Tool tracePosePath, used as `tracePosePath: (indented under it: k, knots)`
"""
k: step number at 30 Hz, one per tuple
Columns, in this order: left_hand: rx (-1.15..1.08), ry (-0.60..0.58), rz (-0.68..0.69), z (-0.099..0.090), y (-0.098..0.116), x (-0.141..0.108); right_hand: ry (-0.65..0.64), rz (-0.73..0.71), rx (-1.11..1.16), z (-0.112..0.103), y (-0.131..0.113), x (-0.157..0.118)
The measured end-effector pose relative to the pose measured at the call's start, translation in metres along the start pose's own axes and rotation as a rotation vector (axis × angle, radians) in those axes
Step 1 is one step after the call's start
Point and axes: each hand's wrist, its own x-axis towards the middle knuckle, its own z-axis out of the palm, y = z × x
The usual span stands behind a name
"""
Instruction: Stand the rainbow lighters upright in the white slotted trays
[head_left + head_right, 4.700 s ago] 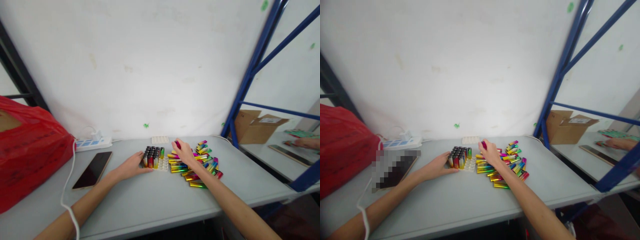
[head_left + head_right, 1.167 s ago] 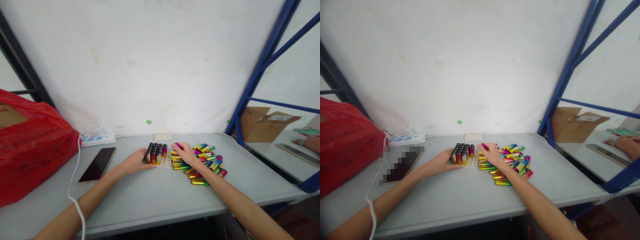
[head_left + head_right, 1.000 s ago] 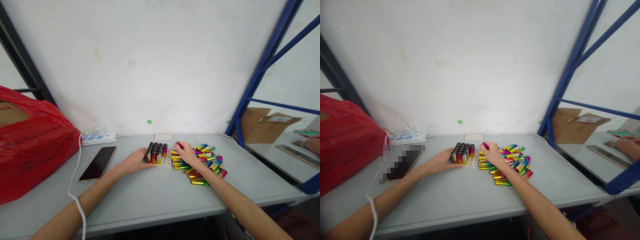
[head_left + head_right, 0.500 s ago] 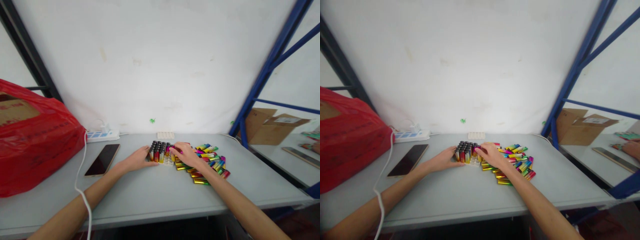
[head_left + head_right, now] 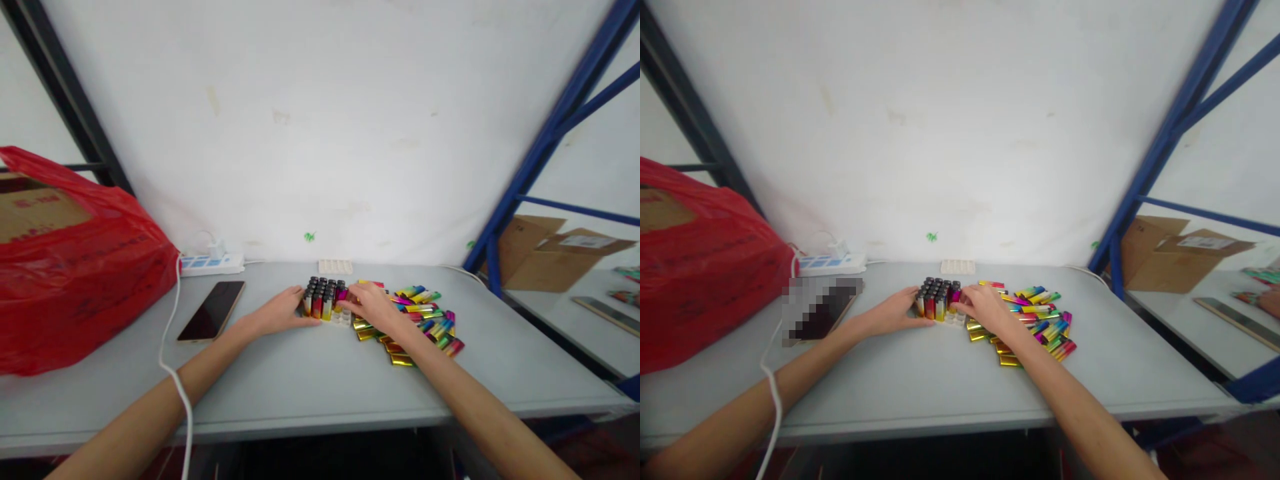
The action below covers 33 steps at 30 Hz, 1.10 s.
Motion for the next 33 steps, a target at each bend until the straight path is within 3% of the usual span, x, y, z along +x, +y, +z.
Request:
tracePosePath:
  k: [4,8,14,18,25,33]
  knots:
    - [0.02,-0.014,-0.026,0.0,0.001,0.0,-0.028,-0.027,0.157,-0.001,0.012,-0.001]
    - [0.037,-0.025,-0.043,0.0,0.001,0.0,0.019,-0.037,0.205,-0.011,0.04,-0.009]
    - [0.02,-0.032,-0.034,0.0,-0.001,0.002,-0.172,-0.03,0.194,-0.025,0.067,-0.018]
    - [0.001,-0.028,-0.026,-0.001,-0.001,0.002,-0.12,0.055,0.148,-0.019,0.069,-0.016]
    - [0.007,-0.044,-0.036,-0.003,0.001,0.001,-0.091,0.004,0.114,-0.017,0.061,-0.012]
    - [-0.013,-0.031,-0.031,-0.003,0.002,0.001,-0.004,0.086,0.141,-0.019,0.055,-0.012]
